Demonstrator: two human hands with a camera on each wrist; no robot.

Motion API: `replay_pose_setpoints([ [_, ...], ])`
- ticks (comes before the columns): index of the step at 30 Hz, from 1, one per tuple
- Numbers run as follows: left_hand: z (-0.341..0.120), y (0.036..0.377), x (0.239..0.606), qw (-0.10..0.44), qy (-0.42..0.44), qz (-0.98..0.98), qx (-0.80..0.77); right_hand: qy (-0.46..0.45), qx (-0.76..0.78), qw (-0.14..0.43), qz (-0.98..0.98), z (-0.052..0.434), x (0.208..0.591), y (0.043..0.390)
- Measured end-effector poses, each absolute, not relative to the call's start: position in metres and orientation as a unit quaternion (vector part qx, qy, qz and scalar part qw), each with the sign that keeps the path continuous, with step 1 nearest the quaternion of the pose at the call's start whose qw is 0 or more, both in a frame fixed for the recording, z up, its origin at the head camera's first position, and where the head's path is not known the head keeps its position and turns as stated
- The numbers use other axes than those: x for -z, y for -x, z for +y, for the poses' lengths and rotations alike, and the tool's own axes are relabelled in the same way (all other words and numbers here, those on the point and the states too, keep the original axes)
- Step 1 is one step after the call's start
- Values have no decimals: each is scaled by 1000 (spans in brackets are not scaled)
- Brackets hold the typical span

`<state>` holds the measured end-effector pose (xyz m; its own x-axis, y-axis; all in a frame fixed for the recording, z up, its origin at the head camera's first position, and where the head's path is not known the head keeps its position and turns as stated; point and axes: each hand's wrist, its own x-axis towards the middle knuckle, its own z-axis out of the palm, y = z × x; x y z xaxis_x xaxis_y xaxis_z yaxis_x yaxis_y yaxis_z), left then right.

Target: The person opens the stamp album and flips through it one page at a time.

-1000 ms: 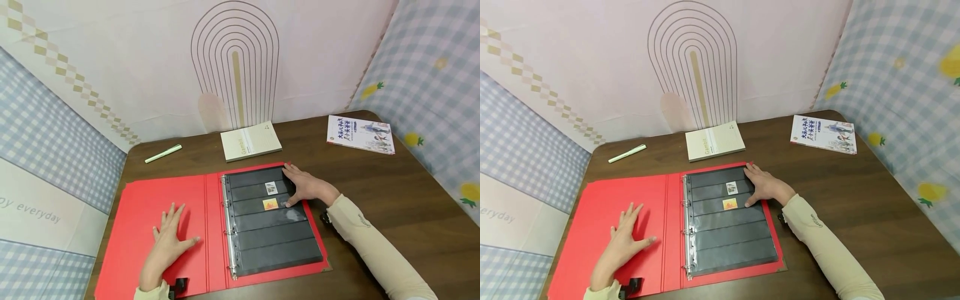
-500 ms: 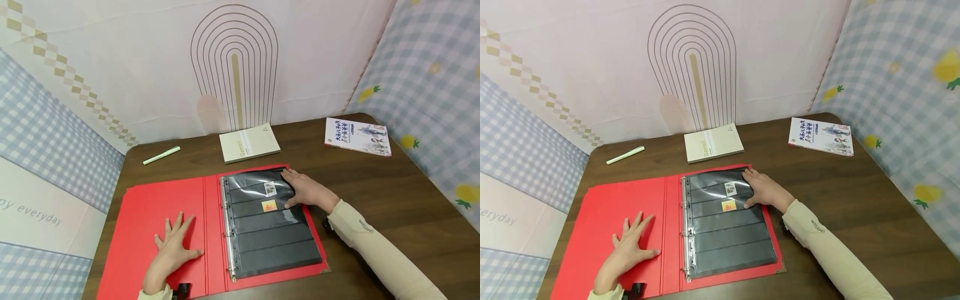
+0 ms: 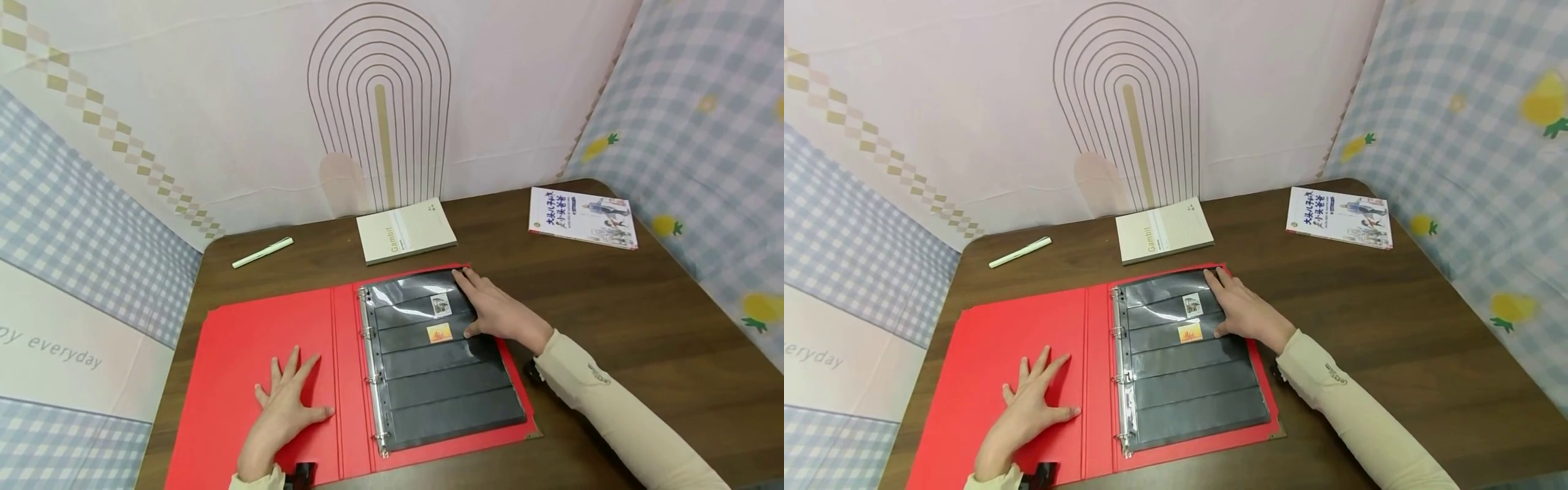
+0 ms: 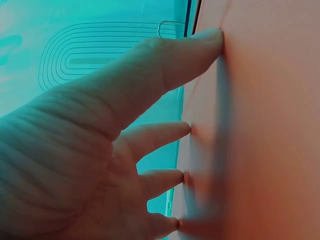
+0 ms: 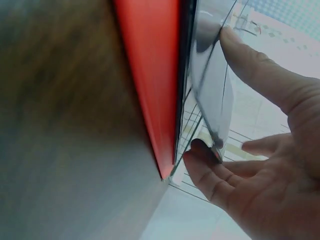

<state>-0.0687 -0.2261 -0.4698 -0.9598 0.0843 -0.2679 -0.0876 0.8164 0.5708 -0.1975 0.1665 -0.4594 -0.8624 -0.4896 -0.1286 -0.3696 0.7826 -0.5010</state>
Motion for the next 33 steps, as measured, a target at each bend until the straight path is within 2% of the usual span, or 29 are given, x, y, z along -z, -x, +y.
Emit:
replay_pose_setpoints([
  [14, -228, 68, 471, 142, 4, 937, -318, 210, 366, 82, 903, 180, 462, 182],
  [17, -228, 69, 471, 143, 4, 937, -319, 187, 422, 103, 881, 188, 459, 178],
  [28, -228, 69, 472, 142, 8, 936, -320, 182, 537, 256, 783, 204, 451, 158],
  [33, -228, 70, 471, 140, 12, 936, -322, 177, 565, 287, 753, 208, 448, 153],
])
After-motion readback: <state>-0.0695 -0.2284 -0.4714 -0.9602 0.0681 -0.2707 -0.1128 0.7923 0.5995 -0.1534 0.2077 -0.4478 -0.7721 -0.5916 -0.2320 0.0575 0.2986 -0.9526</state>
